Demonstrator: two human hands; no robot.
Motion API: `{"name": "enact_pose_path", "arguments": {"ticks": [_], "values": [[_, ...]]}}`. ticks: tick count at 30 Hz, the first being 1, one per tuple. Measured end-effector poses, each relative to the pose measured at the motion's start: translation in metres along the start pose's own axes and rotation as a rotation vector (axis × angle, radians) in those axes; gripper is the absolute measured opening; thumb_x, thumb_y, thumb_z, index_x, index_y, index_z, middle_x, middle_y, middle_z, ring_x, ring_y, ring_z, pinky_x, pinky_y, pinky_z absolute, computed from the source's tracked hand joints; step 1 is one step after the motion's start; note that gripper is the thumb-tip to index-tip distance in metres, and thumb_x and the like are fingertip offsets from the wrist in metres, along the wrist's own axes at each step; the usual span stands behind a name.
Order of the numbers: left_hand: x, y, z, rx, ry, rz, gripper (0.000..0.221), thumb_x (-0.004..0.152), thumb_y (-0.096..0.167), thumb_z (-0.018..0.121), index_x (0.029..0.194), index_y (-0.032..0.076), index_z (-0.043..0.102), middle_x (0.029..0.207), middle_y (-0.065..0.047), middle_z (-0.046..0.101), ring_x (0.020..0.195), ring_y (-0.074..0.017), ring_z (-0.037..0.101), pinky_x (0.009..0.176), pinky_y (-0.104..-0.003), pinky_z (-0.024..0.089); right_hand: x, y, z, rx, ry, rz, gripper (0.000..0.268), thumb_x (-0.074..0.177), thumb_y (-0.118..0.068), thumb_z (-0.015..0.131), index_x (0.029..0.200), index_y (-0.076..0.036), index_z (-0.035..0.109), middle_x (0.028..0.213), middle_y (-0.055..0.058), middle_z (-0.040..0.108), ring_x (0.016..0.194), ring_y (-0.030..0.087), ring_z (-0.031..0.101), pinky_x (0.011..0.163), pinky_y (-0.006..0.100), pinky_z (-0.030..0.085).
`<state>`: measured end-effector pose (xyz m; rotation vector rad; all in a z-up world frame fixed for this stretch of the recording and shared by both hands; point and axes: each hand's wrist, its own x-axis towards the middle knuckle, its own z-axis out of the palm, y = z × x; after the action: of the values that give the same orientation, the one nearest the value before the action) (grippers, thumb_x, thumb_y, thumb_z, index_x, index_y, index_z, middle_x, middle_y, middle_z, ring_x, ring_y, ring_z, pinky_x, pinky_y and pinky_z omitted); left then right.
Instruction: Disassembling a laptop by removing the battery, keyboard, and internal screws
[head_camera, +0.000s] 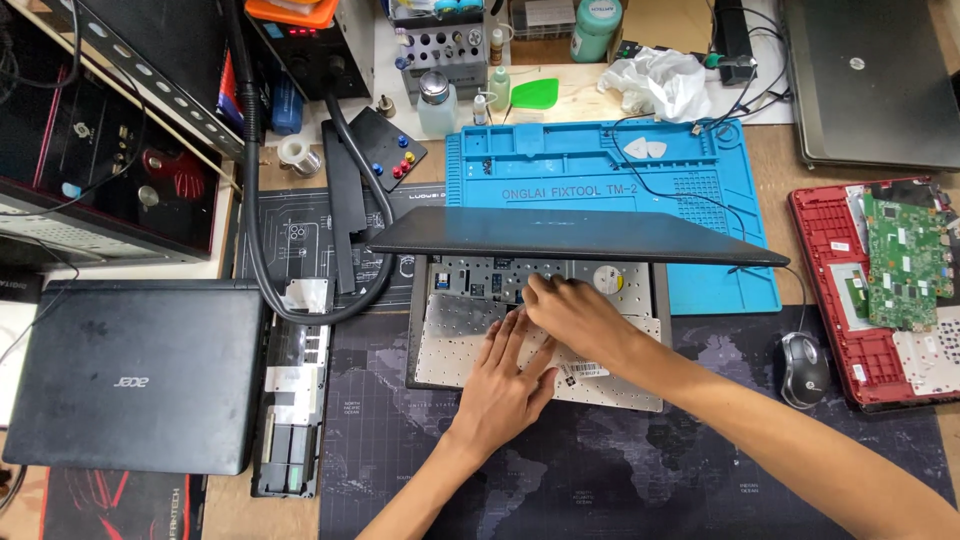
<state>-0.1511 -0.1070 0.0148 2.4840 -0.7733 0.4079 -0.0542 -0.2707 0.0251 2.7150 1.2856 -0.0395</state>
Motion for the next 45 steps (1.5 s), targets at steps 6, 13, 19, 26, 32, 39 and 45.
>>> {"name": "enact_pose_path", "arguments": {"ticks": [6, 13, 19, 26, 32, 39, 45], "values": [[0.003, 0.001, -0.01, -0.003, -0.038, 0.013, 0.044, 0.103, 0.033, 0.06, 0.14, 0.009, 0.058, 0.151, -0.03, 0.045, 0.141, -0.0427, 0.045, 0.119, -0.055, 0.036, -0.011, 0.015, -0.014, 0.265, 0.048, 0.211, 0.006, 0.097, -0.006, 0.065, 0.103, -0.005, 0.063, 0.106, 0.005, 0.063, 0.068, 0.025, 0.072, 0.052, 0.044, 0.065], [0.004, 0.009, -0.012, 0.008, 0.054, -0.072, 0.039, 0.097, 0.035, 0.064, 0.131, 0.017, 0.07, 0.136, -0.026, 0.056, 0.14, -0.051, 0.043, 0.114, -0.057, 0.037, -0.043, -0.009, -0.041, 0.531, 0.072, 0.237, 0.026, 0.1, -0.005, 0.055, 0.121, 0.0, 0.07, 0.123, 0.015, 0.066, 0.112, 0.03, 0.067, 0.096, 0.043, 0.055], [-0.008, 0.007, -0.001, 0.063, 0.078, -0.03, 0.042, 0.096, 0.039, 0.062, 0.132, 0.017, 0.068, 0.136, -0.022, 0.055, 0.137, -0.0481, 0.048, 0.112, -0.056, 0.039, -0.054, -0.013, -0.007, 0.677, 0.241, 0.241, 0.031, 0.094, -0.003, 0.056, 0.121, -0.005, 0.07, 0.13, 0.011, 0.062, 0.119, 0.033, 0.064, 0.107, 0.047, 0.048], [-0.024, -0.004, 0.017, -0.087, 0.149, -0.114, 0.042, 0.094, 0.024, 0.052, 0.132, 0.008, 0.05, 0.13, -0.023, 0.048, 0.134, -0.0463, 0.052, 0.112, -0.055, 0.043, -0.059, -0.029, -0.014, 0.787, 0.384, 0.207, 0.031, 0.095, -0.015, 0.066, 0.124, -0.006, 0.063, 0.125, 0.014, 0.068, 0.125, 0.032, 0.062, 0.112, 0.05, 0.041], [-0.016, -0.009, 0.007, -0.261, 0.109, -0.191, 0.042, 0.101, 0.026, 0.037, 0.137, 0.005, 0.044, 0.132, -0.024, 0.045, 0.13, -0.0481, 0.054, 0.105, -0.059, 0.048, -0.064, -0.04, -0.012, 0.712, 0.483, 0.148, 0.049, 0.09, -0.031, 0.073, 0.133, -0.012, 0.061, 0.117, 0.006, 0.073, 0.11, 0.024, 0.069, 0.112, 0.047, 0.041], [-0.017, -0.02, 0.009, -0.354, 0.085, -0.145, 0.044, 0.106, 0.026, 0.031, 0.14, 0.006, 0.05, 0.124, -0.017, 0.053, 0.13, -0.0432, 0.056, 0.111, -0.054, 0.043, -0.07, -0.036, -0.014, 0.529, 0.067, 0.128, 0.108, 0.068, -0.083, 0.08, 0.14, -0.007, 0.054, 0.159, 0.026, 0.033, 0.147, 0.045, 0.031, 0.12, 0.063, 0.024], [-0.006, -0.019, -0.02, -0.591, 0.098, -0.261, 0.035, 0.107, 0.025, 0.04, 0.125, 0.013, 0.067, 0.117, -0.009, 0.063, 0.124, -0.0357, 0.063, 0.102, -0.049, 0.051, -0.068, -0.057, -0.048, 0.421, 0.018, 0.238, 0.093, 0.072, -0.061, 0.083, 0.146, -0.017, 0.049, 0.155, 0.022, 0.034, 0.122, 0.037, 0.05, 0.086, 0.046, 0.047]]}}
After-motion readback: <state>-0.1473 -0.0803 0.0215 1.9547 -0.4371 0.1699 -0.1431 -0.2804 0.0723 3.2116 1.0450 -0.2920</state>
